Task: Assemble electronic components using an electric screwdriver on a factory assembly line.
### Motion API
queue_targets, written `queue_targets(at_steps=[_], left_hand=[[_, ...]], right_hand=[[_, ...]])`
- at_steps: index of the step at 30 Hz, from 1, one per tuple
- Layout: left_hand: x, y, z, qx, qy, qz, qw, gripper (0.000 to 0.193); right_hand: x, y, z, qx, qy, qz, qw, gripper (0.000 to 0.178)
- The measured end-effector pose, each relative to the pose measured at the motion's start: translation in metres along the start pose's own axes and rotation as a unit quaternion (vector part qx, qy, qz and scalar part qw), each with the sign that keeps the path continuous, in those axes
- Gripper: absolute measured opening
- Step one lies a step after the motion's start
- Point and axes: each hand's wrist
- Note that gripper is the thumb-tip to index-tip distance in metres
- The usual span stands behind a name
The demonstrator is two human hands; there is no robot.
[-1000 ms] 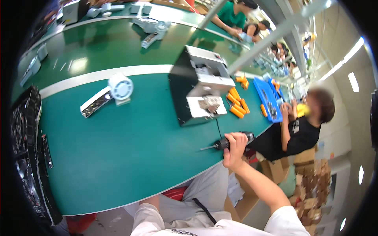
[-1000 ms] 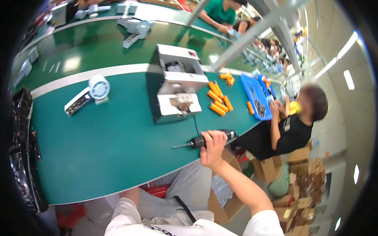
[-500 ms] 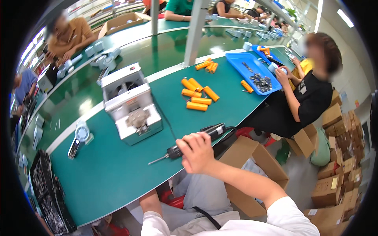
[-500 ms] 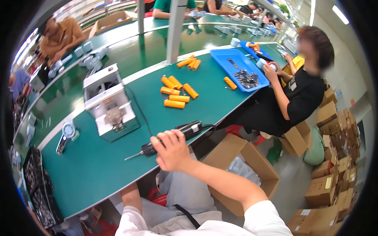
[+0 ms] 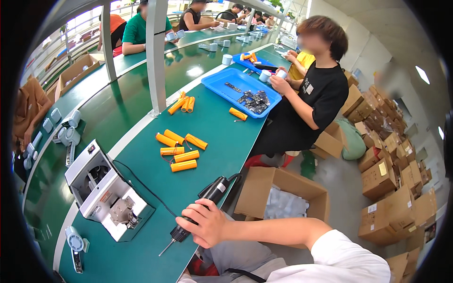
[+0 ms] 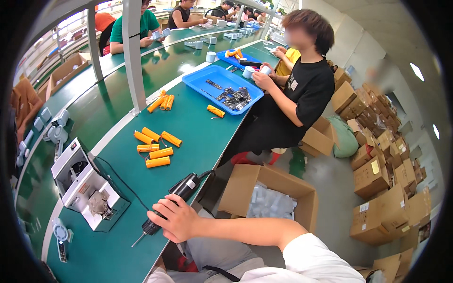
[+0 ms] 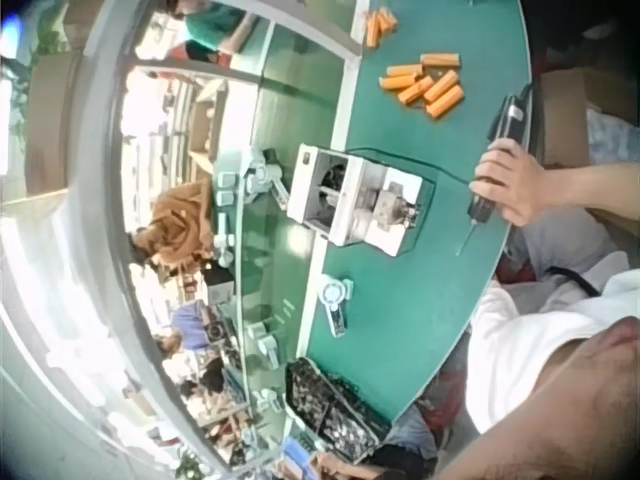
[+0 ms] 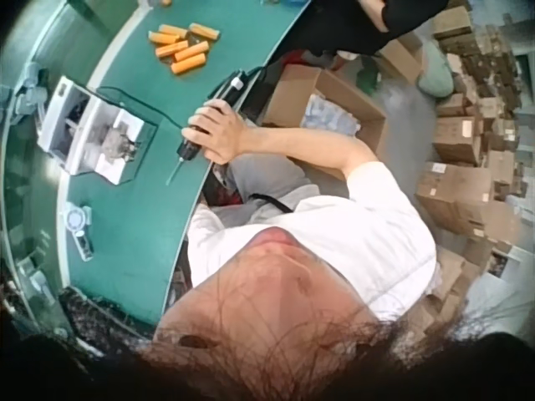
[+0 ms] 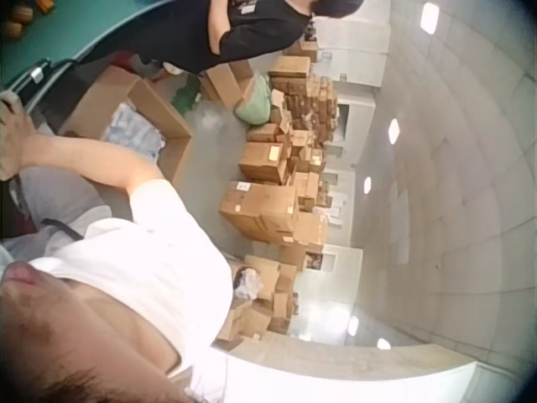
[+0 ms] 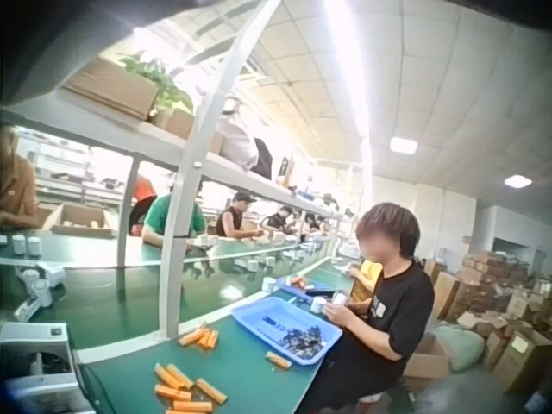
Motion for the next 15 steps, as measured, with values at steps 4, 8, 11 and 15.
queue_targets(at_steps=[4, 8, 11, 15], left_hand=[[-0.001, 0.006, -0.008, 0.014, -0.016, -0.032, 0.999, 0.039], [-0.007, 0.008, -0.017, 0.031, -0.035, -0.054, 0.997, 0.039], [-0.011, 0.012, -0.028, 0.035, -0.051, -0.067, 0.996, 0.039], [-0.015, 0.013, -0.045, 0.035, -0.065, -0.078, 0.994, 0.038]], right_hand=[[-0.002, 0.002, 0.003, 0.005, 0.009, -0.008, 1.0, 0.061], [0.001, 0.005, 0.005, 0.007, 0.009, -0.009, 1.0, 0.059], [-0.001, 0.006, 0.004, 0.013, 0.01, -0.009, 1.0, 0.059], [0.0, 0.004, 0.003, 0.014, 0.006, -0.015, 1.0, 0.059]])
Point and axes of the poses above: each hand's wrist, its own z-axis towards the middle knuckle, its own x-axis out of the palm, y = z × x, and after that the axes turned 10 degrees about y, right-handed
